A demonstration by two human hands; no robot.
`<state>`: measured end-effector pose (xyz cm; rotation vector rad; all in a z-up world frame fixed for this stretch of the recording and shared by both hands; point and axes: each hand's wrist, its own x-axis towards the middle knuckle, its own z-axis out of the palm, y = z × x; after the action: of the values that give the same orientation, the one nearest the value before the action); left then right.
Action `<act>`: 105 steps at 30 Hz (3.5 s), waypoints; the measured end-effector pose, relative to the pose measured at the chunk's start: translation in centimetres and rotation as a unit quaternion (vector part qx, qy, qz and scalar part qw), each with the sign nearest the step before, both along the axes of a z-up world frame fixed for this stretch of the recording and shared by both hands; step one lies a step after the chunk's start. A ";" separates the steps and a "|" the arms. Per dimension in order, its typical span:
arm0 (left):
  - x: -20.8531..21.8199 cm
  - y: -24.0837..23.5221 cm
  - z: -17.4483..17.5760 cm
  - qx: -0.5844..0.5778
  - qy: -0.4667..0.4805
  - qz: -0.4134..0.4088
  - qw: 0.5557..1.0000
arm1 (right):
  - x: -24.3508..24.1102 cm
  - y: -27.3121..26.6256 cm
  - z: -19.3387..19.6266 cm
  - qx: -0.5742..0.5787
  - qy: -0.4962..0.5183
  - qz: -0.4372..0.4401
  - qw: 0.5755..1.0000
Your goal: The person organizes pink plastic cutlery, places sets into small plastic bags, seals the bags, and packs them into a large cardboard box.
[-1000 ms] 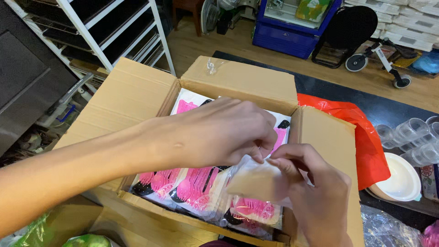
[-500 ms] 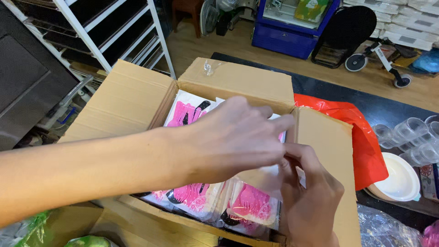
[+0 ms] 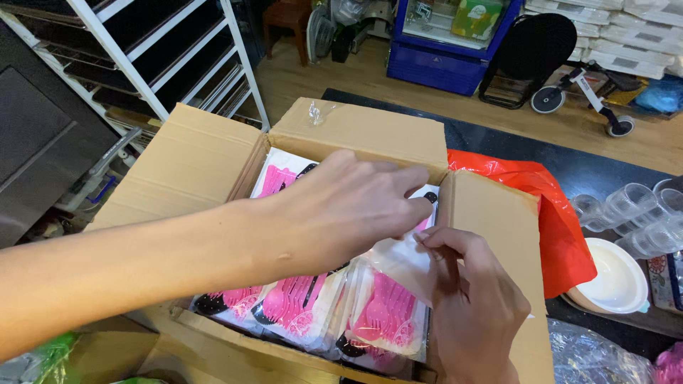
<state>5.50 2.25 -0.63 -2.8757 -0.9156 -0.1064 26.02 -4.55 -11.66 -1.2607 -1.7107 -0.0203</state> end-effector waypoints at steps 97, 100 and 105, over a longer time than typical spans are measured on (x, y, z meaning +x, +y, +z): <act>-4.7 -3.6 -12.5 -0.321 -0.711 0.332 0.531 | -2.4 12.8 -4.8 -0.389 0.468 0.175 0.774; -6.8 -4.3 -14.4 -0.241 -0.685 0.405 0.556 | -3.4 10.7 -2.6 -0.445 0.456 0.187 0.748; -7.1 -8.7 -9.0 -0.053 -0.514 0.543 0.662 | -4.2 7.1 3.0 -0.507 0.441 0.070 0.737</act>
<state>-1.62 -6.49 -9.59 -1.5636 -2.6031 -1.6066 21.79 2.57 -8.63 -1.4717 -0.8670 1.5463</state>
